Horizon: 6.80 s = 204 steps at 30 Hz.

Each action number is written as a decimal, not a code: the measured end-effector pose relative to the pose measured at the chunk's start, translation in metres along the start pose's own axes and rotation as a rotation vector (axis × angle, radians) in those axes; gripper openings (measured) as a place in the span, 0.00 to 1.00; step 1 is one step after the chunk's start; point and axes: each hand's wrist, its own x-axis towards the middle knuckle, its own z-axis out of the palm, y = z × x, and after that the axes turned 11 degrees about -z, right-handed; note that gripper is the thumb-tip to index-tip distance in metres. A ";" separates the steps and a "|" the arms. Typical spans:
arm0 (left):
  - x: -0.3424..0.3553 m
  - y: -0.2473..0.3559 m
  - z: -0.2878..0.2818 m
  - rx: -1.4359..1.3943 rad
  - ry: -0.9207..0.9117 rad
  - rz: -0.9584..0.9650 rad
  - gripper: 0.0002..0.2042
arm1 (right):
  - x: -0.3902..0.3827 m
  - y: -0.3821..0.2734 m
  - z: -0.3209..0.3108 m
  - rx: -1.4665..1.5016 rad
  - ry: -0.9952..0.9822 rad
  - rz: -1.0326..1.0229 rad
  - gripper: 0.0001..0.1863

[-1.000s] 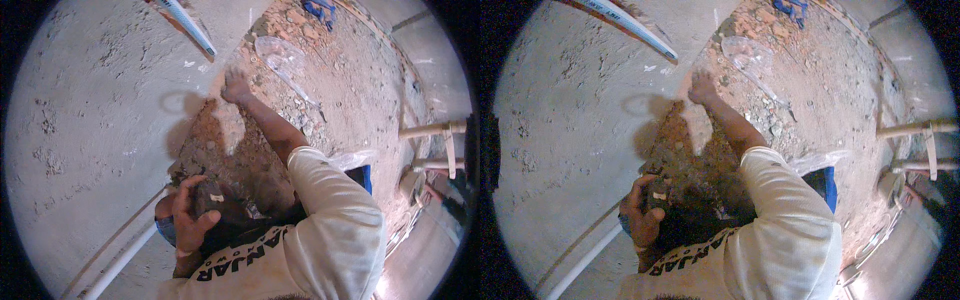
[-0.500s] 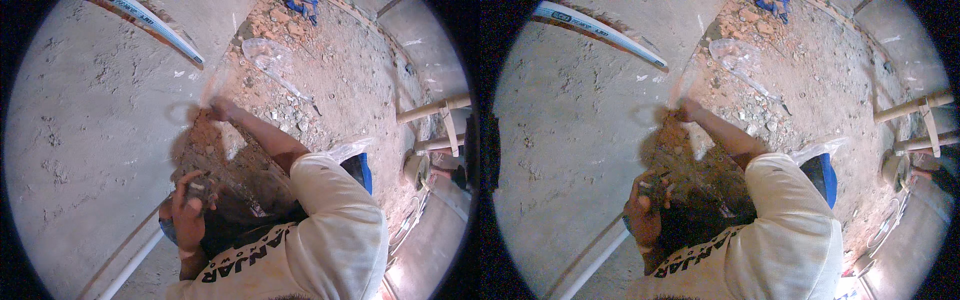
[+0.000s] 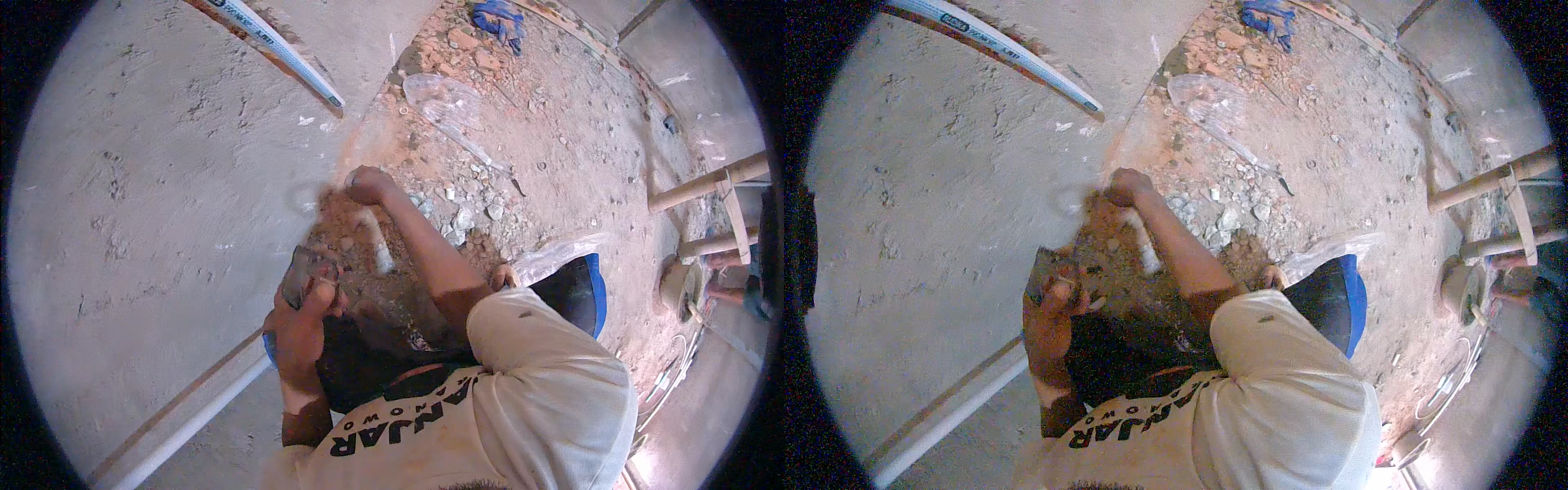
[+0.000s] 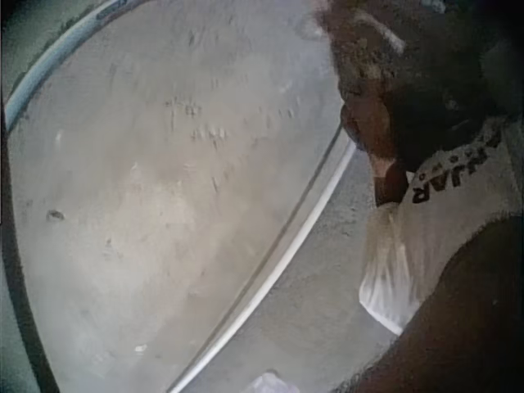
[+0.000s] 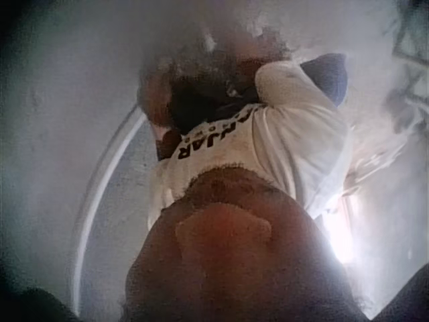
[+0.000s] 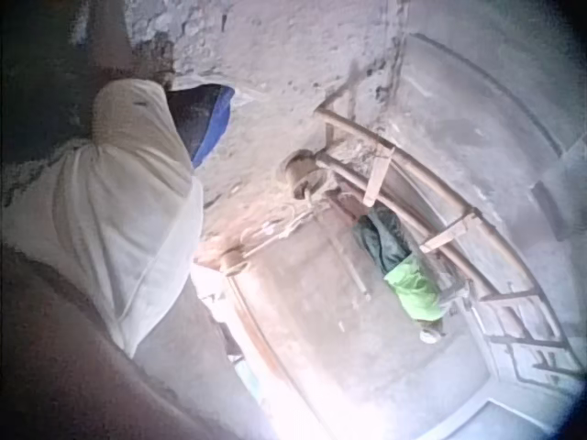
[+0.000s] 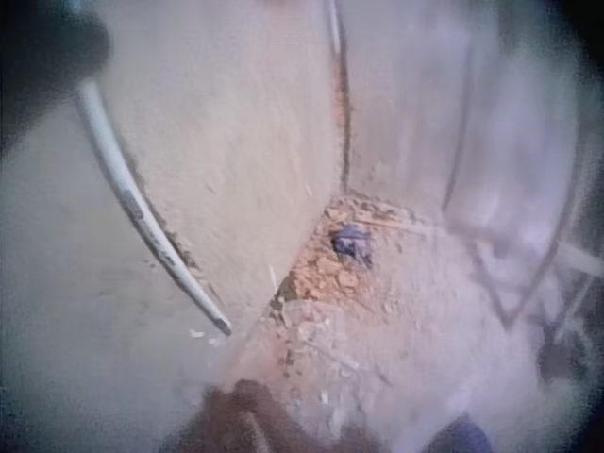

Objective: The person measures a wall with a tape measure, then uses a hammer and a piece of rebar as a chisel to chip away concrete from a wall where a pipe is being installed.

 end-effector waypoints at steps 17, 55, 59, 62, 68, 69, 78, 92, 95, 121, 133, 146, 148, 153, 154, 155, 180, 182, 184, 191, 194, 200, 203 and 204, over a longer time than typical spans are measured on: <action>0.059 0.065 -0.017 0.399 0.051 0.103 0.21 | -0.112 -0.128 -0.090 0.832 -0.049 -0.603 0.16; -0.077 0.229 0.015 2.027 1.264 0.934 0.15 | 0.045 0.150 0.012 1.571 0.622 -0.330 0.10; -0.071 0.238 0.020 2.094 1.244 1.051 0.12 | 0.029 0.107 -0.005 1.946 0.521 -0.168 0.11; -0.057 0.251 0.023 2.125 1.175 1.353 0.12 | 0.070 0.120 0.018 1.743 0.711 -0.160 0.10; -0.019 0.265 0.069 2.200 1.109 1.180 0.12 | 0.139 0.153 0.059 1.415 0.942 -0.224 0.12; -0.014 0.264 0.071 2.195 1.116 1.203 0.12 | 0.138 0.146 0.060 1.430 0.923 -0.247 0.13; 0.016 0.259 0.086 2.225 1.073 1.198 0.12 | 0.062 0.055 -0.002 2.363 0.673 0.053 0.07; 0.050 0.260 0.090 2.239 1.120 1.087 0.15 | 0.084 0.052 0.000 2.515 0.565 0.126 0.04; 0.050 0.257 0.091 2.226 1.139 1.090 0.15 | 0.085 0.050 0.000 2.514 0.571 0.161 0.04; 0.066 0.261 0.088 2.266 1.135 1.322 0.13 | 0.093 0.056 0.002 2.451 0.557 0.103 0.03; 0.068 0.264 0.084 2.289 1.101 1.308 0.13 | 0.092 0.054 0.006 2.454 0.591 0.058 0.04; 0.067 0.266 0.083 2.281 1.065 1.362 0.12 | 0.074 0.045 0.005 2.363 0.620 0.145 0.10; 0.066 0.268 0.078 2.270 1.033 1.350 0.12 | 0.076 0.048 0.006 2.414 0.631 0.129 0.12; 0.054 0.255 0.077 2.226 1.058 1.207 0.12 | 0.067 0.053 0.004 2.391 0.529 0.199 0.15; 0.051 0.250 0.078 2.221 1.070 1.200 0.12 | 0.066 0.053 0.002 2.415 0.527 0.245 0.15; 0.049 0.247 0.078 2.215 1.081 1.193 0.12 | 0.065 0.053 -0.001 2.423 0.577 0.249 0.15; 0.032 0.167 0.043 1.518 0.378 0.229 0.19 | -0.162 -0.061 -0.070 0.483 0.494 -0.260 0.12; 0.003 0.176 0.056 1.458 0.189 0.109 0.20 | -0.235 -0.118 -0.101 0.315 0.353 -0.228 0.13; -0.032 0.188 0.068 1.431 0.028 0.080 0.21 | -0.290 -0.159 -0.105 0.351 0.342 -0.286 0.14; -0.169 0.209 0.020 1.150 -0.305 -0.291 0.27 | -0.518 -0.217 -0.136 0.706 0.662 0.359 0.12; -0.164 0.191 -0.015 1.444 -0.429 -0.242 0.28 | -0.612 -0.216 -0.117 0.239 0.685 0.784 0.11; -0.189 0.196 -0.048 1.581 -0.584 -0.312 0.27 | -0.743 -0.286 0.000 0.370 1.012 1.055 0.10; -0.196 0.189 -0.035 1.623 -0.646 -0.278 0.26 | -0.755 -0.342 0.052 0.027 0.636 1.181 0.10; -0.197 0.192 -0.025 1.650 -0.665 -0.262 0.25 | -0.757 -0.351 0.079 0.217 0.716 1.227 0.12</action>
